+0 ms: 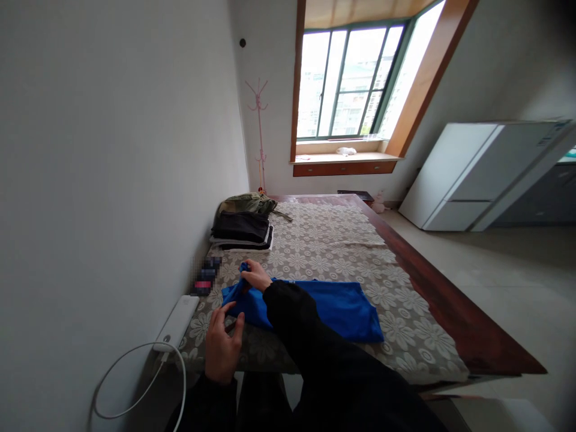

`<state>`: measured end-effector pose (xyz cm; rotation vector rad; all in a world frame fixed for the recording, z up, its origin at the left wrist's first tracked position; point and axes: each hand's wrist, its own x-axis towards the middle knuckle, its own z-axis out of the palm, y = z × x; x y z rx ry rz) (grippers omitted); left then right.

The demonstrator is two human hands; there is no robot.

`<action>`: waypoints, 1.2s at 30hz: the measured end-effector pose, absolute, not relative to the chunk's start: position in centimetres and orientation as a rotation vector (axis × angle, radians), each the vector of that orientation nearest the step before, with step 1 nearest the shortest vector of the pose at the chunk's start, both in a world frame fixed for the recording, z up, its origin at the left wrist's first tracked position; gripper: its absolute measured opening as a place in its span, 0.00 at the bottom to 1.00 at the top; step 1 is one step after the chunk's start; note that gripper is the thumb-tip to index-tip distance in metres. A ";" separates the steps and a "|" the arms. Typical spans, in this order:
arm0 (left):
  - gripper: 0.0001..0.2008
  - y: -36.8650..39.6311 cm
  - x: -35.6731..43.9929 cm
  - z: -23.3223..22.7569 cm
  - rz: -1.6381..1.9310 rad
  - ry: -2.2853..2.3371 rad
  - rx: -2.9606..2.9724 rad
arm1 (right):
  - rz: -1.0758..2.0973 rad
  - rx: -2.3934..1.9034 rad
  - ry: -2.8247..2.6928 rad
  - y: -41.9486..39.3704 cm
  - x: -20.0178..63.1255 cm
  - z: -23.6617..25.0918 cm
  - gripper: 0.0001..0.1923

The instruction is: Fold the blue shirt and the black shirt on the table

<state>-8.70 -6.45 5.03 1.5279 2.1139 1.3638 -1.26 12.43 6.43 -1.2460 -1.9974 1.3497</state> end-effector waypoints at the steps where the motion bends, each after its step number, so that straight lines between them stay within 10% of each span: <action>1: 0.19 -6.3 -8.0 5.7 1.439 2.115 1.564 | 1.494 -1.152 -1.781 12.4 -0.7 6.8 0.17; 8: 0.12 -3.4 3.1 8.0 1.614 1.735 2.038 | 1.727 -0.722 -1.051 12.2 11.8 8.6 0.23; 19: 0.30 -1.2 17.8 0.5 0.860 1.165 2.263 | 1.229 -1.382 -1.297 8.7 32.8 -0.4 0.41; 29: 0.42 -2.1 11.1 0.1 0.696 1.259 2.314 | 0.913 -1.364 -1.707 8.0 34.4 -2.0 0.36; 36: 0.23 -3.3 4.8 -1.3 0.783 1.524 2.227 | 0.671 -1.467 -1.832 6.3 34.4 -2.6 0.28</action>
